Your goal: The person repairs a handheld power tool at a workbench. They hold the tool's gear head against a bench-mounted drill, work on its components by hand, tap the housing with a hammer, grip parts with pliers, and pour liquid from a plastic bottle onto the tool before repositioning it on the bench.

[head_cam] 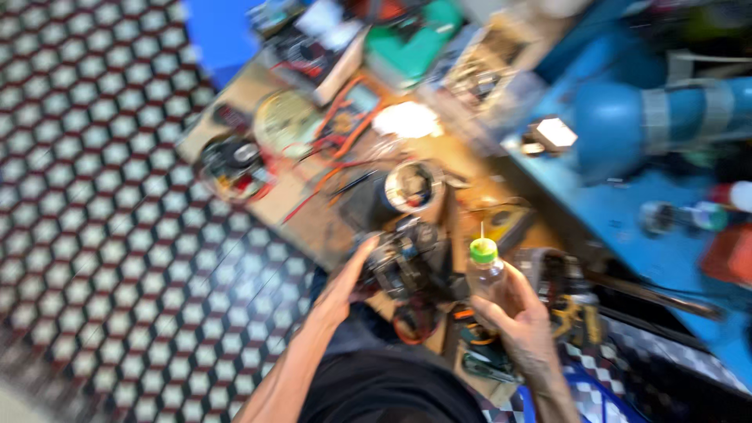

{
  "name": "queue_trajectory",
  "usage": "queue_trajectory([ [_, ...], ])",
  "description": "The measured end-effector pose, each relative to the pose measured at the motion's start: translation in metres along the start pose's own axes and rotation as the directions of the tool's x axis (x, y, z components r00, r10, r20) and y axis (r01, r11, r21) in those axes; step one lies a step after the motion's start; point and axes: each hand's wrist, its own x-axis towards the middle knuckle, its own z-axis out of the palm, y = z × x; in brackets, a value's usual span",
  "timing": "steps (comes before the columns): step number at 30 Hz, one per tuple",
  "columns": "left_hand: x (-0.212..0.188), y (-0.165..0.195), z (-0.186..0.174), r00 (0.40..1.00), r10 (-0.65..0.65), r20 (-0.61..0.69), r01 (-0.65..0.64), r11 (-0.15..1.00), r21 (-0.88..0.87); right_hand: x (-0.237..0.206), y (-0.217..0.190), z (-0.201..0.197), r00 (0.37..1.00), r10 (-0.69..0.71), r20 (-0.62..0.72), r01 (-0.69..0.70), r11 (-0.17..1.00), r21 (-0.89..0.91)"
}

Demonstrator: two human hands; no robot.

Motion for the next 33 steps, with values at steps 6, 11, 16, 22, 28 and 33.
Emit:
queue_trajectory([
  [6, -0.001, -0.004, 0.005, 0.998, -0.038, -0.042, 0.037, 0.999, -0.024, 0.024, -0.009, -0.063, 0.832, -0.274, -0.482, 0.196, 0.959, -0.207],
  [11, 0.016, -0.008, 0.005, 0.998, -0.026, 0.061, 0.036, 0.983, -0.178, 0.115, 0.026, -0.141, 0.645, -0.581, -0.496, 0.439, 0.813, -0.382],
  [16, 0.032, 0.002, 0.016, 0.996, -0.086, -0.028, 0.081, 0.984, -0.159, 0.184, 0.071, -0.183, 0.647, -0.647, -0.403, 0.593, 0.76, -0.267],
  [22, 0.02, 0.024, 0.046, 0.998, -0.058, -0.033, 0.054, 0.993, -0.108, 0.185, 0.039, -0.183, 0.745, -0.537, -0.397, 0.483, 0.844, -0.234],
  [28, 0.01, 0.039, 0.082, 0.998, -0.044, -0.035, 0.042, 0.998, -0.043, 0.066, 0.018, -0.099, 0.822, -0.462, -0.334, 0.243, 0.814, -0.528],
  [33, 0.005, 0.033, 0.109, 1.0, -0.024, -0.02, 0.024, 0.999, -0.021, 0.041, 0.041, -0.041, 0.914, 0.048, -0.403, -0.2, 0.917, -0.344],
])
